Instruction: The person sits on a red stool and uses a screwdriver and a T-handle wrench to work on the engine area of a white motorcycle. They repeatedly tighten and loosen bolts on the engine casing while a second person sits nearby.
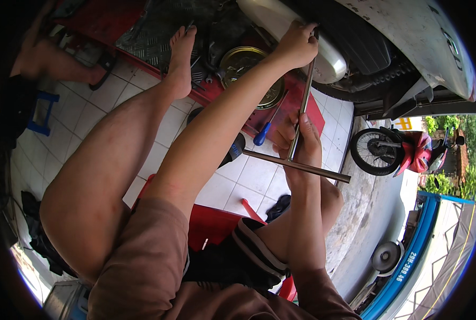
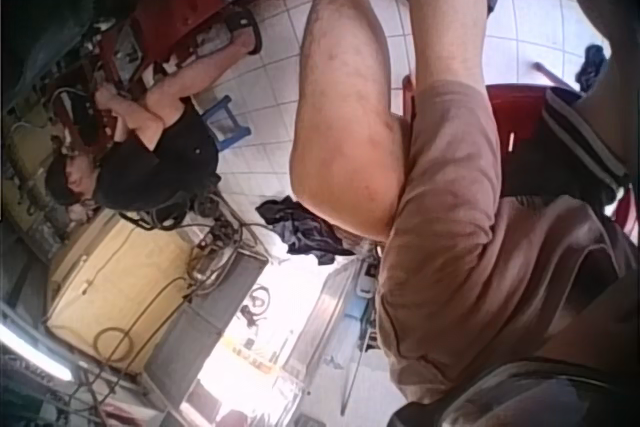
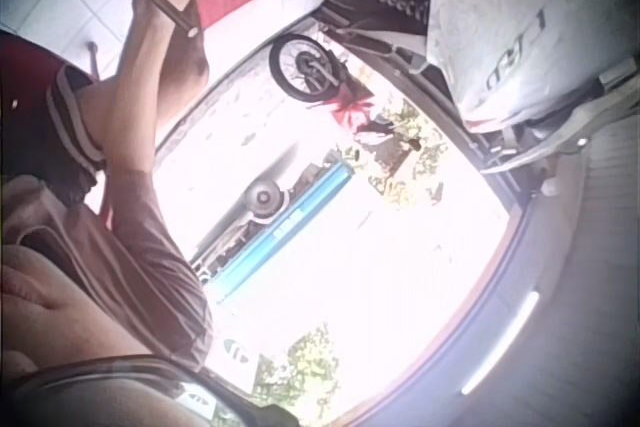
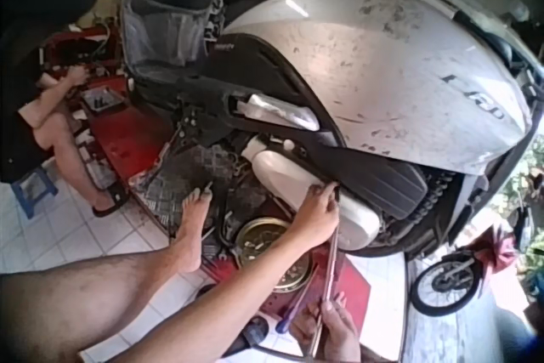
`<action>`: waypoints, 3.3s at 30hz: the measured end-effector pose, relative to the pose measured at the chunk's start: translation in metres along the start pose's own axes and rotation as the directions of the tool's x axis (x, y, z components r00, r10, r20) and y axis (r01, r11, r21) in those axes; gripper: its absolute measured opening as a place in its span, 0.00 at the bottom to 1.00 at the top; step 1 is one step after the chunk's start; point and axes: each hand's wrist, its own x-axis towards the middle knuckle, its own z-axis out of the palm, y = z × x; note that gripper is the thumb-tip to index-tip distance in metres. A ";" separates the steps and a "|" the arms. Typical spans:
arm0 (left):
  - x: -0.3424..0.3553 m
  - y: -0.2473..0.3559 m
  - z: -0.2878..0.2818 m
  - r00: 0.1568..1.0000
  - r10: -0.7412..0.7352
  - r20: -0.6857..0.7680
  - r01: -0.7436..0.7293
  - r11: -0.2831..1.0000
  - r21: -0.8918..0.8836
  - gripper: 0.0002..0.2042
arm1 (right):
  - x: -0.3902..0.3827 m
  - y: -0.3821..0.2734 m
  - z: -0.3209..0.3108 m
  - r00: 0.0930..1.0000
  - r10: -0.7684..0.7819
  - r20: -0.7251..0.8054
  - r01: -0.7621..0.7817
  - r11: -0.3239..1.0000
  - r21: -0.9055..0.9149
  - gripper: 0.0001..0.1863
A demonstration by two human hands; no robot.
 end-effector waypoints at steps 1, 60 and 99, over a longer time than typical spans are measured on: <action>-0.003 0.000 -0.007 0.986 -0.126 0.110 0.138 0.985 -0.107 0.17 | 0.003 0.000 -0.001 1.000 0.001 0.001 -0.001 0.999 0.033 0.13; -0.179 0.227 -0.143 0.728 -0.198 0.657 -0.152 0.887 0.436 0.31 | 0.023 -0.033 0.008 0.847 0.109 0.521 -0.167 0.984 0.066 0.19; -0.168 0.233 -0.160 0.856 -0.318 0.407 -0.157 0.591 0.791 0.21 | 0.033 -0.038 0.021 0.913 0.077 0.401 -0.085 0.996 0.002 0.16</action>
